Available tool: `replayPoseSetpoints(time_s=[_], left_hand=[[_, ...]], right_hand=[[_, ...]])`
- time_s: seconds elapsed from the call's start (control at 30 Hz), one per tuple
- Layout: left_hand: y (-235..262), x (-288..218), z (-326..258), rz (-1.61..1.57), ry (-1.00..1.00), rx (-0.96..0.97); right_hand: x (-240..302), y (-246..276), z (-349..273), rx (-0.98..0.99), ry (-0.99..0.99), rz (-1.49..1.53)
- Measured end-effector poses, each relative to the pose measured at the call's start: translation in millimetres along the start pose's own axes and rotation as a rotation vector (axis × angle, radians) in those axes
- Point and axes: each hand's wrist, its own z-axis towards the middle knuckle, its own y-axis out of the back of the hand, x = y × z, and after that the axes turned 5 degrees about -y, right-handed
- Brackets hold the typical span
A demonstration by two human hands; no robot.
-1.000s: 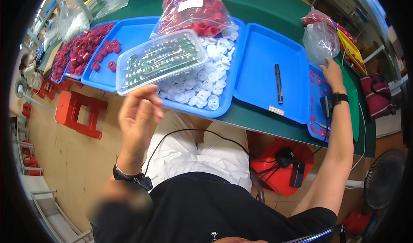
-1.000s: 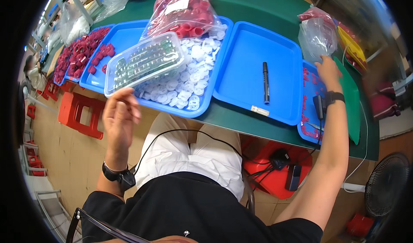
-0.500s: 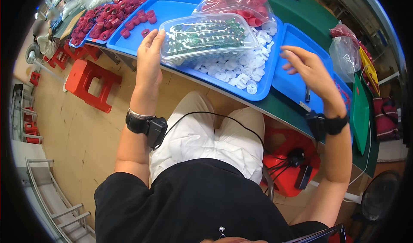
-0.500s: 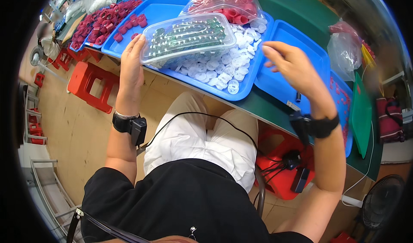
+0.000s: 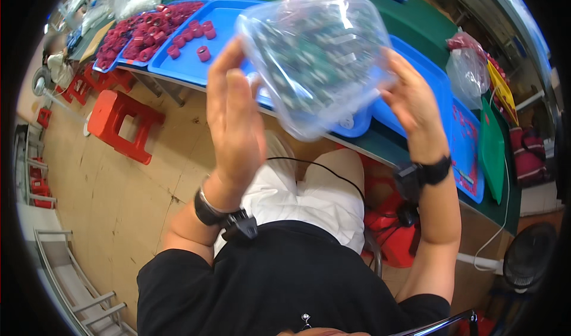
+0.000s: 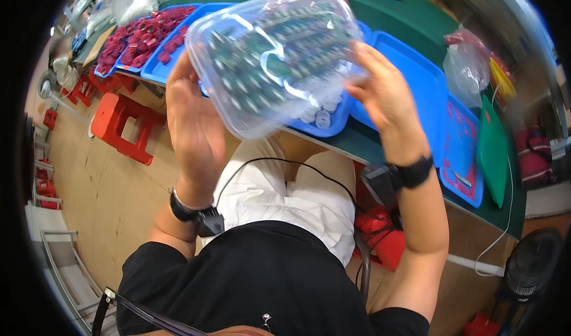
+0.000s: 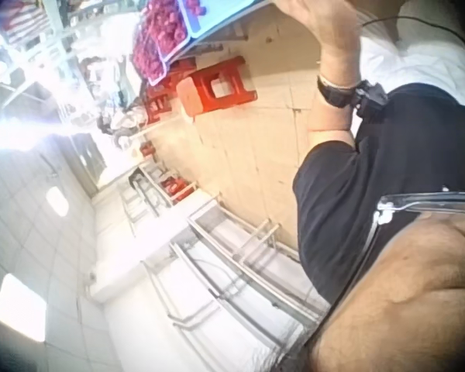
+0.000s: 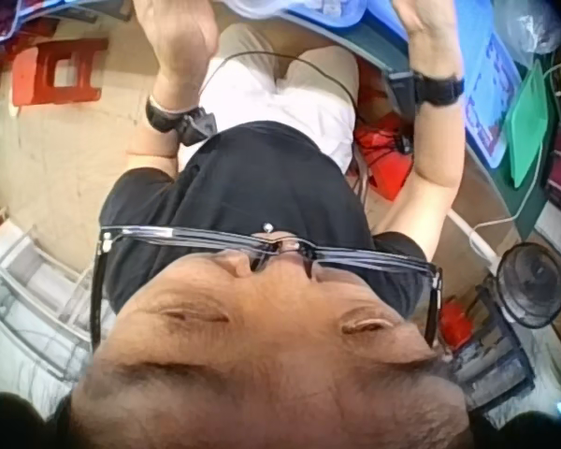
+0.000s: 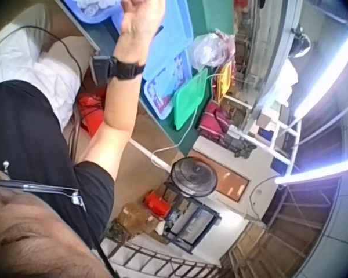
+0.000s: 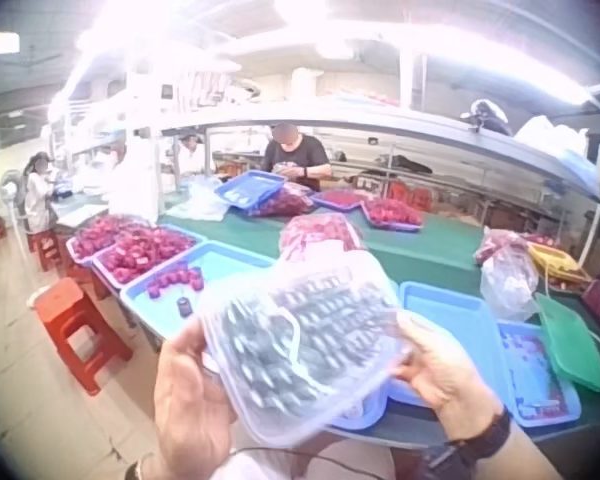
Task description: Assembling small plastic caps and circuit boards into a base component.
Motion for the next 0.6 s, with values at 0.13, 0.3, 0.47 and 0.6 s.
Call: replayPoseSetpoints(time_s=[0.13, 0.3, 0.47, 0.6], left_hand=[[-4, -16, -28, -0.301, 0.415, -0.061], [-2, 34, -74, -0.809, 1.186, 0.279], [-13, 58, -112, -0.987, 1.273, 0.332], [9, 80, -142, -1.132, 1.409, 0.099]], right_hand=[[21, 32, -50, 0.001, 0.015, 0.022], [7, 61, -92, 0.225, -0.06, -0.208], [-16, 36, -104, 0.493, -0.281, -0.555], [-41, 25, -112, 0.381, -0.269, -0.804]])
